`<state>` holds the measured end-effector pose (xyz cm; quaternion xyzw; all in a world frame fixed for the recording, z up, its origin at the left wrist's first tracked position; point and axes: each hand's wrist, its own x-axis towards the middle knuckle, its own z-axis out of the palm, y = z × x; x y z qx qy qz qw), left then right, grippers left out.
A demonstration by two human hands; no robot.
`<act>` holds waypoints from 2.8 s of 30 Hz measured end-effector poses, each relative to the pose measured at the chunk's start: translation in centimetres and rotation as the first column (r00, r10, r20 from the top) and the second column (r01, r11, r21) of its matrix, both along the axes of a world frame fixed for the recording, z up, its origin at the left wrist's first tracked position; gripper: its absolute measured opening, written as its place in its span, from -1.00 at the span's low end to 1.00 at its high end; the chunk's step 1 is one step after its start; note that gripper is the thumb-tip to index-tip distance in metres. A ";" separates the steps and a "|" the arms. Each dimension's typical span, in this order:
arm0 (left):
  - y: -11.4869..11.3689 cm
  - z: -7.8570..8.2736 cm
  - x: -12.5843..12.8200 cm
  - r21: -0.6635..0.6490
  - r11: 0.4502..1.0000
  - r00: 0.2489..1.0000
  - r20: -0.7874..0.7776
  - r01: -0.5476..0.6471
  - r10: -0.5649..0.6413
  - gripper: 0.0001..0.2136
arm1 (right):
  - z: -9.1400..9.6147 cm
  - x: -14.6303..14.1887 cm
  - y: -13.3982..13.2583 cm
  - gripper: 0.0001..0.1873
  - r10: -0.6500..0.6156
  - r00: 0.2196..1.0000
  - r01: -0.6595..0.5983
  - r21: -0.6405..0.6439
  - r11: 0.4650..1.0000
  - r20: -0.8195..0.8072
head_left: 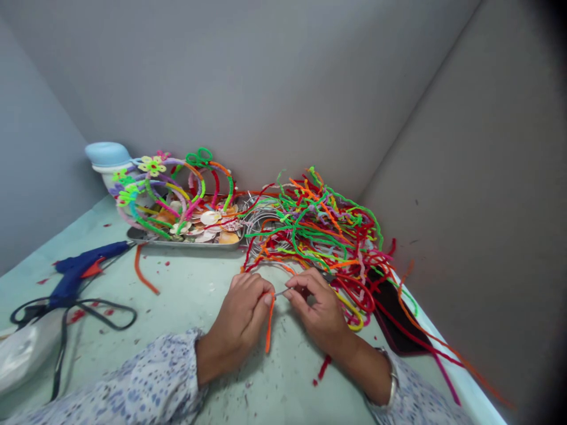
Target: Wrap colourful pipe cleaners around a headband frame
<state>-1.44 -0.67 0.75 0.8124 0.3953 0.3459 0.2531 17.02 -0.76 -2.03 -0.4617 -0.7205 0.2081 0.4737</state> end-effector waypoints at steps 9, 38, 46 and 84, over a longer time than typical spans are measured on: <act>0.0 0.3 0.0 0.016 0.999 0.999 -0.012 0.034 -0.034 -0.83 | 0.1 0.1 0.1 -0.93 -0.012 1.000 0.012 -0.014 1.000 -0.015; 0.5 -0.9 0.1 0.097 0.995 0.999 -0.026 -0.019 0.022 -0.88 | 0.3 -0.1 0.0 -0.95 -0.008 0.998 0.003 -0.078 0.997 -0.063; 0.2 -0.8 0.0 0.083 0.996 1.000 0.009 -0.030 0.029 -0.90 | 0.3 -0.2 -0.1 -0.96 0.009 0.998 -0.014 -0.087 0.996 -0.057; 0.2 -0.5 0.0 0.060 0.998 0.999 -0.004 -0.037 0.037 -0.88 | 0.5 -0.1 -0.2 -0.96 0.051 0.999 -0.051 -0.067 0.996 -0.005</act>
